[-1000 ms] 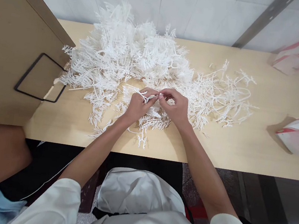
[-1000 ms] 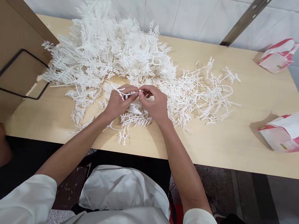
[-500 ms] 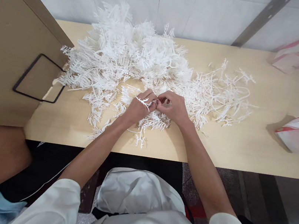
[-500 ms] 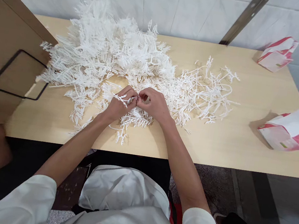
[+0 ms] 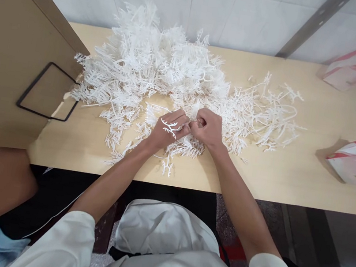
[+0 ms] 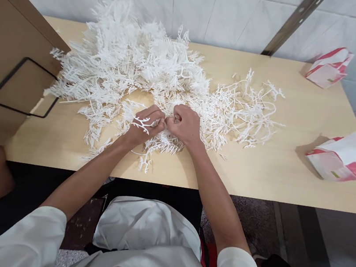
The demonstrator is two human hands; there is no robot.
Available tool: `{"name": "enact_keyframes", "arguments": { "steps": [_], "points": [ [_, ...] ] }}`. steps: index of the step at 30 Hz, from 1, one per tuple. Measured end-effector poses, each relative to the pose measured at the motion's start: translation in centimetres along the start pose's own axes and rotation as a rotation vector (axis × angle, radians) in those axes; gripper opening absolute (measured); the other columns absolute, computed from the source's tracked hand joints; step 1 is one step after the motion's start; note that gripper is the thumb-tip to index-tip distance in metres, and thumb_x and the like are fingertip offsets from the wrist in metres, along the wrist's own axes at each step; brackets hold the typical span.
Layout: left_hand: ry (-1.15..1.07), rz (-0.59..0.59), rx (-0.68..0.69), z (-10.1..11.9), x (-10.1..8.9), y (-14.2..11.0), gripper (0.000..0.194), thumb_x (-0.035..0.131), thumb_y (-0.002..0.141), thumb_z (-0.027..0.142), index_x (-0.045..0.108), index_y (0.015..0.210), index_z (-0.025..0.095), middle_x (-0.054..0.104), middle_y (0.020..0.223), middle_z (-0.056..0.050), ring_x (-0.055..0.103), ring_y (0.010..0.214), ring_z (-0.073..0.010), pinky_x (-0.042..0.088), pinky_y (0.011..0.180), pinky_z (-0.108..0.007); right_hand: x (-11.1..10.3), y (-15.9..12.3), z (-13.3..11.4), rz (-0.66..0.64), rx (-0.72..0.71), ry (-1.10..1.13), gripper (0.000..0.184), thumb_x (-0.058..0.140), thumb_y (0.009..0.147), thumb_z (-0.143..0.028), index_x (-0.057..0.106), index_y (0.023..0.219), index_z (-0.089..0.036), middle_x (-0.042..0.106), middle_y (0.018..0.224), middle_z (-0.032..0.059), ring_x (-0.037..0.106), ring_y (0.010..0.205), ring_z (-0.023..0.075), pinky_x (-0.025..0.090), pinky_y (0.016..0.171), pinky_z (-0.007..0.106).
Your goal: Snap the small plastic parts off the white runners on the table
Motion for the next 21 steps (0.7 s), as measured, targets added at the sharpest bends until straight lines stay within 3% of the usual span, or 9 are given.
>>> {"name": "enact_keyframes", "arguments": {
  "steps": [2,4,6,8,11,15,21],
  "points": [
    [-0.083,0.041,-0.105,-0.9,-0.5,0.1,0.012,0.046,0.092,0.019,0.058,0.087,0.018,0.060,0.081,-0.004,0.056,0.073,-0.0138,0.044,0.066,-0.027,-0.3,0.1,0.6,0.028,0.018,0.011,0.022,0.055,0.071,-0.020,0.037,0.058,-0.022,0.040,0.057,-0.0037,0.036,0.055,0.0108,0.030,0.056,0.029],
    [-0.191,0.059,-0.235,-2.0,-0.7,0.1,0.014,0.047,0.094,0.025,0.059,0.090,0.019,0.060,0.085,-0.004,0.056,0.076,-0.0134,0.045,0.068,-0.027,-0.3,0.1,0.7,0.032,0.004,0.064,0.007,0.056,0.079,-0.025,0.055,0.074,-0.021,0.054,0.070,-0.0006,0.048,0.063,0.0127,0.038,0.062,0.029],
    [-0.296,0.064,-0.339,-2.9,-0.5,0.1,0.017,0.048,0.095,0.031,0.061,0.091,0.020,0.061,0.086,-0.004,0.057,0.077,-0.0131,0.045,0.070,-0.027,-0.2,0.0,0.3,0.027,-0.042,0.112,0.019,0.056,0.085,-0.029,0.061,0.102,-0.022,0.063,0.092,0.0040,0.056,0.078,0.0155,0.045,0.069,0.030],
    [-0.381,0.070,-0.403,-3.5,-0.4,0.0,0.021,0.049,0.095,0.035,0.062,0.091,0.020,0.062,0.086,-0.003,0.057,0.079,-0.0131,0.045,0.072,-0.028,0.3,-0.1,-0.3,-0.004,-0.106,0.136,0.026,0.053,0.089,-0.032,0.061,0.113,-0.023,0.066,0.102,0.0057,0.059,0.087,0.0169,0.047,0.074,0.031],
    [-0.435,0.071,-0.414,-3.7,-0.3,0.1,0.022,0.050,0.095,0.036,0.063,0.090,0.019,0.062,0.085,-0.003,0.057,0.080,-0.0128,0.045,0.072,-0.027,0.9,-0.3,-1.1,-0.042,-0.190,0.097,0.020,0.050,0.092,-0.033,0.064,0.101,-0.022,0.069,0.089,0.0041,0.060,0.081,0.0167,0.047,0.074,0.032],
    [-0.395,0.034,-0.329,-2.9,-0.2,0.2,0.018,0.052,0.093,0.030,0.063,0.086,0.018,0.061,0.081,-0.002,0.054,0.073,-0.0115,0.043,0.068,-0.026,1.0,-0.5,-1.2,-0.055,-0.232,-0.057,0.015,0.051,0.089,-0.028,0.063,0.083,-0.021,0.064,0.073,0.0024,0.055,0.070,0.0161,0.043,0.067,0.029],
    [-0.279,0.041,-0.306,-2.6,-0.6,0.2,0.015,0.051,0.090,0.024,0.060,0.079,0.019,0.058,0.077,-0.001,0.053,0.071,-0.0118,0.044,0.067,-0.026,1.9,-0.8,-1.5,-0.144,-0.212,-0.313,0.026,0.043,0.091,-0.025,0.061,0.073,-0.019,0.061,0.064,0.0029,0.047,0.060,0.0145,0.033,0.060,0.027]
  ]
}}
Point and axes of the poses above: each hand's wrist, its own y-axis towards the middle knuckle, its own x-axis out of the palm, z = x × y, the point moved 9 cm from there along y, towards the middle knuckle
